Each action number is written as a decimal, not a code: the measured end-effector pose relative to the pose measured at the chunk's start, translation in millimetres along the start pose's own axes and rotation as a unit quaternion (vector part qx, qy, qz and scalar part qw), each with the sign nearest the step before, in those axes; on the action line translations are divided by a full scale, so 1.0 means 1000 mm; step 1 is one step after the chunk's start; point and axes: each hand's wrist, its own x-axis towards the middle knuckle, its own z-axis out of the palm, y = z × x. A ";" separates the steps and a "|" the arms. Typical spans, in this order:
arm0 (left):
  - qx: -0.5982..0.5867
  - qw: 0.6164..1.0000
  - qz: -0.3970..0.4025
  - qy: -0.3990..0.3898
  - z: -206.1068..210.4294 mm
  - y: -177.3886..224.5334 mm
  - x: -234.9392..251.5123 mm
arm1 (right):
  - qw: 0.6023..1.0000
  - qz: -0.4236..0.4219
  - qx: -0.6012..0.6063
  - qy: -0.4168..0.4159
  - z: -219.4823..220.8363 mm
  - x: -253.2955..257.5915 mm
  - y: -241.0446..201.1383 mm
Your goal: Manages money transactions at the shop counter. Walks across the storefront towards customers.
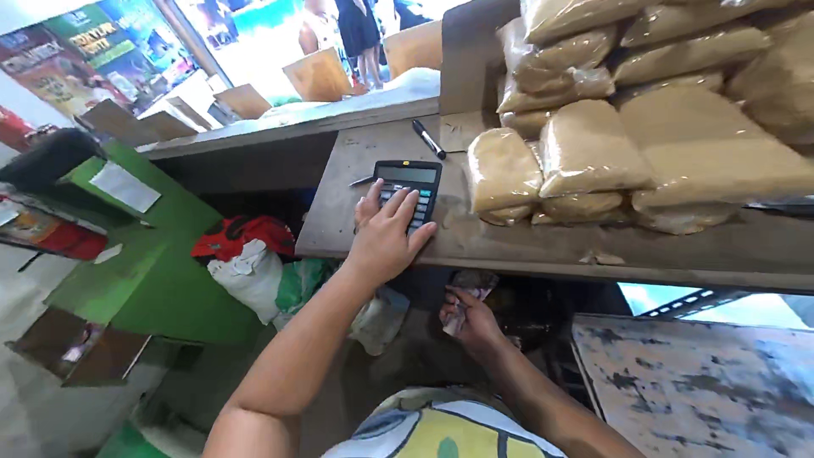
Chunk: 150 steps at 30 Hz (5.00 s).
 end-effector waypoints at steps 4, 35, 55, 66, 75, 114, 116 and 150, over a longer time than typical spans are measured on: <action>0.023 0.998 0.036 -0.037 0.001 -0.009 0.025 | 0.998 0.057 0.029 0.006 0.022 0.019 0.001; -0.098 0.979 0.139 0.108 -0.017 -0.045 -0.015 | 0.998 -0.025 0.037 0.032 0.037 0.037 0.008; -0.024 0.994 0.000 0.111 -0.024 -0.071 -0.008 | 0.997 -0.001 0.026 0.073 0.030 0.033 -0.003; -0.025 0.992 0.034 0.120 -0.023 -0.063 -0.020 | 0.998 0.034 0.056 0.024 0.036 0.040 0.011; -0.175 0.951 0.145 0.211 -0.018 -0.057 -0.037 | 0.998 0.047 -0.021 -0.039 0.046 0.061 0.040; -0.097 0.552 -0.773 0.297 -0.265 -0.789 -0.703 | 0.431 0.177 -0.648 -0.602 0.685 0.149 0.802; -0.160 0.495 -0.775 0.358 -0.260 -0.862 -0.718 | 0.412 0.156 -0.648 -0.621 0.723 0.153 0.841; -0.189 0.710 -0.597 0.323 -0.178 -1.053 -0.732 | 0.785 -0.073 -0.524 -0.321 0.816 0.115 0.936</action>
